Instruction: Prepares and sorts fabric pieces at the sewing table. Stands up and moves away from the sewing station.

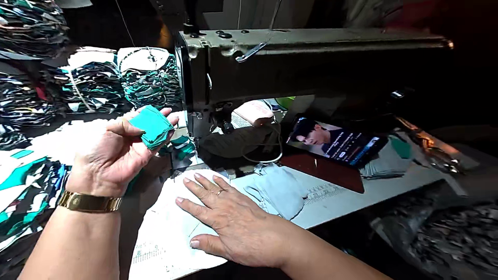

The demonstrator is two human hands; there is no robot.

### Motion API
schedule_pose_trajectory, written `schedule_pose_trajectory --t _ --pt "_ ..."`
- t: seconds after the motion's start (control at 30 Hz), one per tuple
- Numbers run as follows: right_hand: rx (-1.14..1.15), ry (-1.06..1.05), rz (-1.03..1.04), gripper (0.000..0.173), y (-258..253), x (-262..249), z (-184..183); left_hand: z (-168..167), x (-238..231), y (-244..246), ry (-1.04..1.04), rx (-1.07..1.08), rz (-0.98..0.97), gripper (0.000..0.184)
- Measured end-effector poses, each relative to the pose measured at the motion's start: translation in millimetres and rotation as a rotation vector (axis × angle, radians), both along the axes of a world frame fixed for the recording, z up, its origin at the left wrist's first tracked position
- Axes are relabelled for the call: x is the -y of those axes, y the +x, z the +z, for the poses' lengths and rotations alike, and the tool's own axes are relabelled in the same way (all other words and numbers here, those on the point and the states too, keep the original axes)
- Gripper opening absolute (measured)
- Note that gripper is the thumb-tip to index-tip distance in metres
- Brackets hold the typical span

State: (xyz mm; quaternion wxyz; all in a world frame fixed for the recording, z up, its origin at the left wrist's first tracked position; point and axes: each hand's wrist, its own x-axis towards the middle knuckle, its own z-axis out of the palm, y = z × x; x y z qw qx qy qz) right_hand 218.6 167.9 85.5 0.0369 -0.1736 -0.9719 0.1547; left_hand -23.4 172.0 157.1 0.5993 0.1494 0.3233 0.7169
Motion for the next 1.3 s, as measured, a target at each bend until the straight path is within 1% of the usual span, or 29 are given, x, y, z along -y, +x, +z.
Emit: schedule_pose_trajectory --t 0.2,0.33,0.47,0.63,0.7,0.77,0.83,0.87,0.93,0.97,1.03,1.1,1.17,1.2,1.3 --pt "-0.032 0.01 0.032 0.063 1 -4 0 -3 6 5 -0.034 -0.1 -0.185 0.032" --pt "-0.082 0.0 0.048 0.062 6 -5 3 -5 9 9 -0.143 -0.122 -0.162 0.03" --pt "-0.202 0.026 -0.027 0.061 6 7 8 -9 13 7 -0.188 -0.091 -0.172 0.035" --pt "-0.062 0.014 -0.088 0.067 0 20 -5 -17 21 12 -0.208 -0.108 -0.227 0.038" --pt "-0.075 -0.001 -0.084 0.065 -1 19 -7 -19 26 15 -0.189 -0.096 -0.248 0.038" --pt "-0.139 -0.019 -0.085 0.064 1 18 -7 -23 27 15 -0.145 -0.042 -0.306 0.038" --pt "-0.286 0.026 -0.123 0.058 8 17 -3 -28 26 15 -0.11 0.045 -0.367 0.039" --pt "-0.379 0.068 -0.165 0.053 12 16 1 -31 25 15 -0.09 0.077 -0.405 0.04" --pt "-0.602 0.153 -0.261 0.033 20 16 11 -34 24 16 -0.045 0.108 -0.467 0.042" --pt "-0.684 0.163 -0.29 0.024 23 15 18 -34 24 17 -0.031 0.113 -0.494 0.043" --pt "-0.79 0.166 -0.327 0.015 28 16 33 -33 24 18 0.008 0.121 -0.542 0.042" --pt "-0.845 0.156 -0.302 0.015 26 17 42 -34 24 19 0.057 0.103 -0.593 0.041" --pt "-0.875 0.145 -0.247 0.016 17 17 42 -34 25 21 0.074 0.039 -0.612 0.047" --pt "-0.875 0.145 -0.23 0.016 12 17 40 -34 25 22 0.076 -0.007 -0.614 0.052" --pt "-0.821 0.186 -0.235 0.016 -3 17 32 -28 29 27 0.057 -0.099 -0.586 0.058"
